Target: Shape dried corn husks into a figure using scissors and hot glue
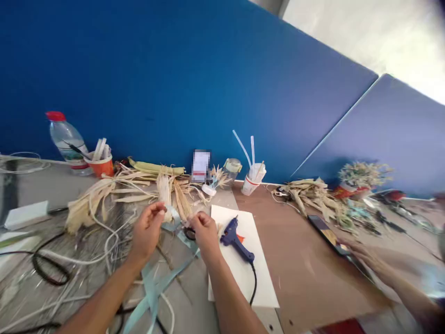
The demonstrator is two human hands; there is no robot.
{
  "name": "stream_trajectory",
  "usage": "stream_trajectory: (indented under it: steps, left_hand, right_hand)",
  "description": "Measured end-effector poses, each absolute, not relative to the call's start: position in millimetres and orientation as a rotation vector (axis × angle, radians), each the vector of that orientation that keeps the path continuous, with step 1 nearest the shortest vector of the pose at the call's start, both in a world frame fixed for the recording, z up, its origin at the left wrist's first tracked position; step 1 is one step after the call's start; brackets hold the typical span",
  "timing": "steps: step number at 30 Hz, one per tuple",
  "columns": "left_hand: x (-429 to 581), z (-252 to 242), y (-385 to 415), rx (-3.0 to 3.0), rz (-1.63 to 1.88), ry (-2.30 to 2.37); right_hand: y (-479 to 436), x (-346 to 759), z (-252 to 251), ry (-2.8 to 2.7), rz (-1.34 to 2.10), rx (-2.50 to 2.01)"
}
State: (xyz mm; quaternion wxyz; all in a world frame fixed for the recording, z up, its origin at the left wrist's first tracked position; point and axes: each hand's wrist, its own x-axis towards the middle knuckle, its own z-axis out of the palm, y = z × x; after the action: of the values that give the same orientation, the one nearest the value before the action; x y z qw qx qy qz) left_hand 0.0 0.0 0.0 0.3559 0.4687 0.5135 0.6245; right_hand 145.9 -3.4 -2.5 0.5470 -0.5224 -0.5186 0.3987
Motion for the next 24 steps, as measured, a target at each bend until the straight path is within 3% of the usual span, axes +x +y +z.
stream_trajectory:
  steps: [5, 15, 24]
  left_hand:
    - [-7.2, -2.3, 6.4, 1.145, 1.69, 1.485]
    - [9.0, 3.9, -6.5, 1.302, 1.113, 1.103]
    - [10.9, -7.1, -2.8, 1.408, 1.018, 1.022]
  right_hand:
    - [-8.2, 140.4, 1.3, -1.342, 0.898, -1.224]
    - [-8.8, 142.3, 7.2, -1.294, 0.833, -1.112]
    - [-12.5, 137.6, 11.2, -1.286, 0.835, -1.107]
